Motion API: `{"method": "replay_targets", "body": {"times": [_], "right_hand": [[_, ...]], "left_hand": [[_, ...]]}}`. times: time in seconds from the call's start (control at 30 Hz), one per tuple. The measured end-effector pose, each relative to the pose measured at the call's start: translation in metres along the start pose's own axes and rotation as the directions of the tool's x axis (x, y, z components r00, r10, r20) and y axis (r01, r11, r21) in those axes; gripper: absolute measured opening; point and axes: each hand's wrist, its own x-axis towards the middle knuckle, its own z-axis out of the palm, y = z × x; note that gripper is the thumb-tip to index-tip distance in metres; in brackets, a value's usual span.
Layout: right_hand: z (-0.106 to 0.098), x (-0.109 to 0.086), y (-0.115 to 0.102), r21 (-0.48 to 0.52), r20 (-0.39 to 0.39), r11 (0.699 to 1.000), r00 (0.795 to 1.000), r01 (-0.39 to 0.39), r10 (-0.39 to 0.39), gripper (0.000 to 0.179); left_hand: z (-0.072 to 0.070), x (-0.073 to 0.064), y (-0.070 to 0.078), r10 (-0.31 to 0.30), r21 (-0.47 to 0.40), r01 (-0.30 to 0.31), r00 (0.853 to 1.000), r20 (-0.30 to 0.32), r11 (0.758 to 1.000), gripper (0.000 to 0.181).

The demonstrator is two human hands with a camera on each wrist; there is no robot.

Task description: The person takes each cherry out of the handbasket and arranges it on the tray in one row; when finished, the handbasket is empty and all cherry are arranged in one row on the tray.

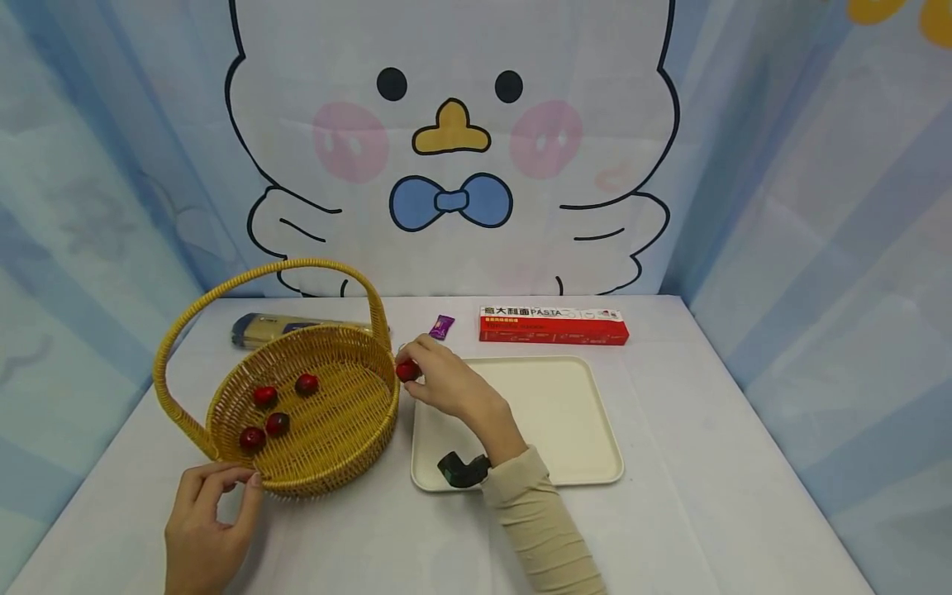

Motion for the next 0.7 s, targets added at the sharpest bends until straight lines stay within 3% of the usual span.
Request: {"method": "replay_targets", "body": {"times": [0.3,0.7], "right_hand": [[0.001,-0.003,0.032,0.046,-0.069,0.993,0.992,-0.106,0.109,0.033],[0.006,-0.003,0.062,0.051,-0.084,0.959,0.956,-0.278,0.282,0.035]], "left_hand": [[0.001,0.0,-0.002,-0.001,-0.002,0.001,1.0,0.003,1.0,0.013],[0.001,0.0,-0.004,0.02,-0.033,-0.02,1.0,-0.005,0.999,0.013]]}}
